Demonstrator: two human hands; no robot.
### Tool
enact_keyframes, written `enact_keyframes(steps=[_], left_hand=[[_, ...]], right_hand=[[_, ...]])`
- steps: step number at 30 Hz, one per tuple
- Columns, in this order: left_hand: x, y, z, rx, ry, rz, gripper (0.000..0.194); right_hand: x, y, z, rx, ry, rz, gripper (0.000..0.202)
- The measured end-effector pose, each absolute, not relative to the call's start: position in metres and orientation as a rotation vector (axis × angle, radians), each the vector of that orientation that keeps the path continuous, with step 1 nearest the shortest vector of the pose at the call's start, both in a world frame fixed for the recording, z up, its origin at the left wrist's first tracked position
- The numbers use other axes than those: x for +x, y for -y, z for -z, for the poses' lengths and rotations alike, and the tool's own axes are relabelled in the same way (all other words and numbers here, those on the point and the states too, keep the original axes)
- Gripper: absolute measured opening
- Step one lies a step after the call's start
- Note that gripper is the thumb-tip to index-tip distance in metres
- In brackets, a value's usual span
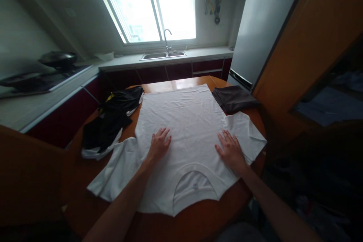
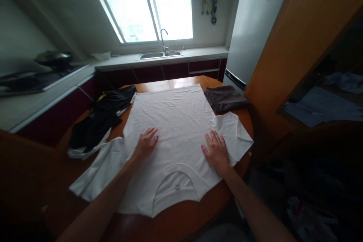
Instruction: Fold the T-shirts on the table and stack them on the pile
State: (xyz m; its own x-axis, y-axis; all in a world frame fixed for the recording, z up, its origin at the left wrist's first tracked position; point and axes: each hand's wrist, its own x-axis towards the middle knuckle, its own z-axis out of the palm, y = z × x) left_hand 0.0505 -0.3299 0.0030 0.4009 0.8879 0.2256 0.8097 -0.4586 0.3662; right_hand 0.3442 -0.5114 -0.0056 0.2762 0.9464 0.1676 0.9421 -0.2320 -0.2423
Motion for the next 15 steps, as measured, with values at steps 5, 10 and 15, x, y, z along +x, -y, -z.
enact_keyframes(steps=[5,10,15], left_hand=[[0.0535,0.3325,-0.0052,2.436,-1.476,-0.652,0.042],[0.0550,0.3325,-0.0023,2.429,-1.437,-0.709,0.042],[0.0520,0.3300,-0.0054,2.477,-1.371,-0.805,0.040]], right_hand=[[0.3433,0.5115,0.0049,-2.252,1.716,-0.021,0.057],[0.3438,0.5119,0.0036,-2.249,1.712,-0.023,0.057],[0.3450,0.5122,0.0028,-2.234,1.703,-0.055,0.057]])
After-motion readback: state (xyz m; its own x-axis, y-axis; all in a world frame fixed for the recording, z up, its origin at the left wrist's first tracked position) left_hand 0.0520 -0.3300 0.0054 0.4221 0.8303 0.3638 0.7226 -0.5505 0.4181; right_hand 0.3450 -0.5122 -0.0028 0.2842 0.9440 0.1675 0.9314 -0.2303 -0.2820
